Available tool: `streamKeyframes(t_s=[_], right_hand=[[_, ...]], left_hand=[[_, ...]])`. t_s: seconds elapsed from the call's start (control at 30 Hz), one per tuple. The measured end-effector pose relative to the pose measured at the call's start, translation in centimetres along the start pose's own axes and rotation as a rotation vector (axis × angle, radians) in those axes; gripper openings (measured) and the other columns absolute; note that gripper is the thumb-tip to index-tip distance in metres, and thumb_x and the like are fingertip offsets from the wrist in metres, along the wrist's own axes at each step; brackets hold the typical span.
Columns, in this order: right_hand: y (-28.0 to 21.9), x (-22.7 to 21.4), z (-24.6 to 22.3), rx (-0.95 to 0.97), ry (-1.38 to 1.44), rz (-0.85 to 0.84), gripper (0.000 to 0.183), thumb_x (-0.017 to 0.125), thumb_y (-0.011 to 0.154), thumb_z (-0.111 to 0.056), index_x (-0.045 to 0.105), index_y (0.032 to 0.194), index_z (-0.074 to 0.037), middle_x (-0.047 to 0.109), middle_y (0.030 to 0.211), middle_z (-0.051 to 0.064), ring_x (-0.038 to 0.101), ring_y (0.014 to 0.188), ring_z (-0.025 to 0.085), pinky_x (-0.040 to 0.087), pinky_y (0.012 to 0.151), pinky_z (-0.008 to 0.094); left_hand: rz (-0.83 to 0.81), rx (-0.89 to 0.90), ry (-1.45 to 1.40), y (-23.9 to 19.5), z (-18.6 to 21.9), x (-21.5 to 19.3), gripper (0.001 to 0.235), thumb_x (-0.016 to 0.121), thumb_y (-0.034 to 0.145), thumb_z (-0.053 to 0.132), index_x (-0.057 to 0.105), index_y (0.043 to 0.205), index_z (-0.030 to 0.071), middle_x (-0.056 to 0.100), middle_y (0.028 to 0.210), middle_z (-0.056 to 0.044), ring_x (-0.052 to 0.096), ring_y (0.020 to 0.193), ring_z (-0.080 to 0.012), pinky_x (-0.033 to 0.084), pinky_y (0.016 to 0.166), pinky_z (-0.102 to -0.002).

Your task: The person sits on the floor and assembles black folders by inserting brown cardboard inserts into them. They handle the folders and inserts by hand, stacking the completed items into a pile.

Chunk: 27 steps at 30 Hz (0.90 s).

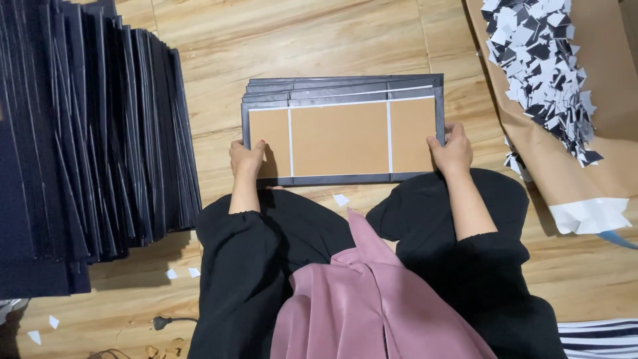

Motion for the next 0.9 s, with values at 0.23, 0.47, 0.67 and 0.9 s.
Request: streamKeyframes(t_s=[0.23, 0.47, 0.67, 0.9], right_hand=[[0.7, 0.0, 0.3, -0.036, 0.059, 0.036, 0.045, 0.077, 0.069, -0.027, 0.057, 0.104, -0.007, 0.055, 0.090, 0.003, 0.059, 0.079, 0.023, 0.044, 0.071, 0.036], [0.6, -0.3, 0.4, -0.050, 0.133, 0.071, 0.045, 0.081, 0.064, -0.026, 0.057, 0.097, -0.005, 0.056, 0.085, 0.003, 0.058, 0.070, 0.018, 0.045, 0.062, 0.029], [0.3, -0.1, -0.1, 0.008, 0.324, 0.073, 0.042, 0.077, 0.069, -0.021, 0.053, 0.099, -0.005, 0.056, 0.081, 0.002, 0.056, 0.068, 0.011, 0.045, 0.060, 0.023], [0.7, 1.0, -0.2, -0.077, 0.260, -0.013, 0.045, 0.072, 0.075, -0.017, 0.049, 0.111, -0.003, 0.062, 0.078, 0.011, 0.059, 0.071, 0.024, 0.044, 0.064, 0.032]], left_hand=[[-0.025, -0.026, 0.019, -1.3, 1.6, -0.9, 0.060, 0.063, 0.077, 0.041, 0.045, 0.122, 0.006, 0.046, 0.115, -0.015, 0.050, 0.110, -0.0370, 0.039, 0.095, -0.047], [0.014, -0.024, -0.002, -1.2, 1.8, -1.2, 0.057, 0.064, 0.075, 0.042, 0.049, 0.116, 0.006, 0.046, 0.114, -0.015, 0.050, 0.110, -0.0368, 0.038, 0.095, -0.046], [0.068, 0.005, -0.038, -1.3, 2.2, -1.6, 0.052, 0.063, 0.076, 0.039, 0.049, 0.113, 0.006, 0.049, 0.109, -0.015, 0.052, 0.107, -0.0355, 0.040, 0.093, -0.045], [0.078, 0.041, 0.027, -0.5, 1.9, -1.1, 0.052, 0.065, 0.076, 0.037, 0.049, 0.113, 0.005, 0.050, 0.110, -0.018, 0.052, 0.106, -0.0389, 0.040, 0.092, -0.049]])
Point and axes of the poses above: each hand's wrist, its own y-axis towards the middle knuckle, its own x-axis out of the palm, z = x × y, the point moved 5 cm from there along y, towards the middle knuckle
